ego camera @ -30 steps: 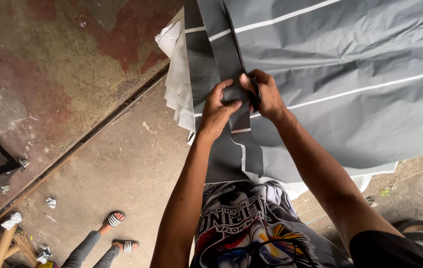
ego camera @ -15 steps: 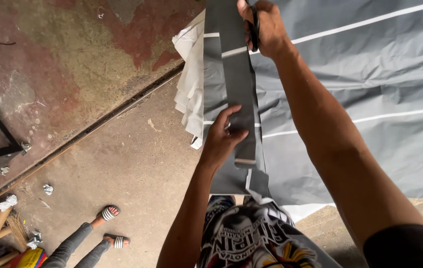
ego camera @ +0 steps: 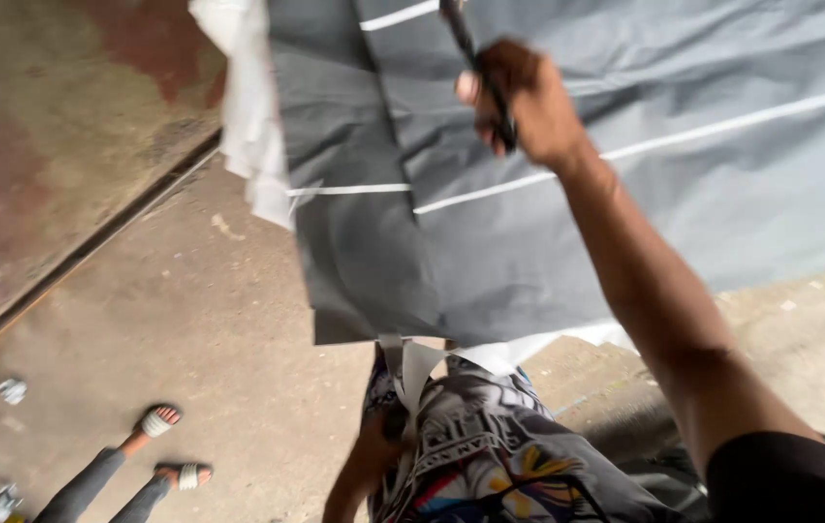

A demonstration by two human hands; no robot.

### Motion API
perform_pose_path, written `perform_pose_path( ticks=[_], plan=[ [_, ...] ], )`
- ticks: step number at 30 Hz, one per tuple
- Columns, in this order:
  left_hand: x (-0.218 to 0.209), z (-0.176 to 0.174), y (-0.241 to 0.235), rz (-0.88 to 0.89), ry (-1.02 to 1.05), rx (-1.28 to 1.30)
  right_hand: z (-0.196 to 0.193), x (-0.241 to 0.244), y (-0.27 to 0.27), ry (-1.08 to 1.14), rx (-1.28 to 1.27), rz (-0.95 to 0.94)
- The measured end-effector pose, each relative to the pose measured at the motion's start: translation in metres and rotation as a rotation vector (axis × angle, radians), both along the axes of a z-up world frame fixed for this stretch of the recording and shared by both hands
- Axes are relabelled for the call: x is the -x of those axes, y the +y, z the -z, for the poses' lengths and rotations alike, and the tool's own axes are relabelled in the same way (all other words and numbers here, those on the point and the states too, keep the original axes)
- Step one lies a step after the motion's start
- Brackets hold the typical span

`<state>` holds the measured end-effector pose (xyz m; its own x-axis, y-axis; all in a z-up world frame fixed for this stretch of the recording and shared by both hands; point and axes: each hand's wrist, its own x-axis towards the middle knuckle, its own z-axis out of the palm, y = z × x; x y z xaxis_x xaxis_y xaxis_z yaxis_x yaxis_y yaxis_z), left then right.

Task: Cutting large sheets of fabric or paper patterns with scissors and organizing the pieces by folding and stacking

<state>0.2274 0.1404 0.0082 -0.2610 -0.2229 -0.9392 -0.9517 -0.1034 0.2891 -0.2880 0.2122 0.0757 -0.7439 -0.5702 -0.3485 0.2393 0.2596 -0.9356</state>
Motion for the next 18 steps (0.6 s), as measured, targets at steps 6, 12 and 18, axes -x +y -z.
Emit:
perform_pose_path(
  ticks=[6, 12, 18],
  plan=[
    [-0.07, 0.022, 0.07, 0.024, 0.164, -0.083, -0.002, -0.122, 0.151, -0.199, -0.085, 0.134],
    [-0.027, -0.004, 0.122, -0.162, 0.053, 0.023, -0.015, -0.234, 0.267, -0.234, -0.075, 0.258],
    [-0.06, -0.019, 0.221, -0.362, 0.455, -0.164, -0.034, -0.287, 0.338, -0.289, -0.252, 0.121]
  ],
)
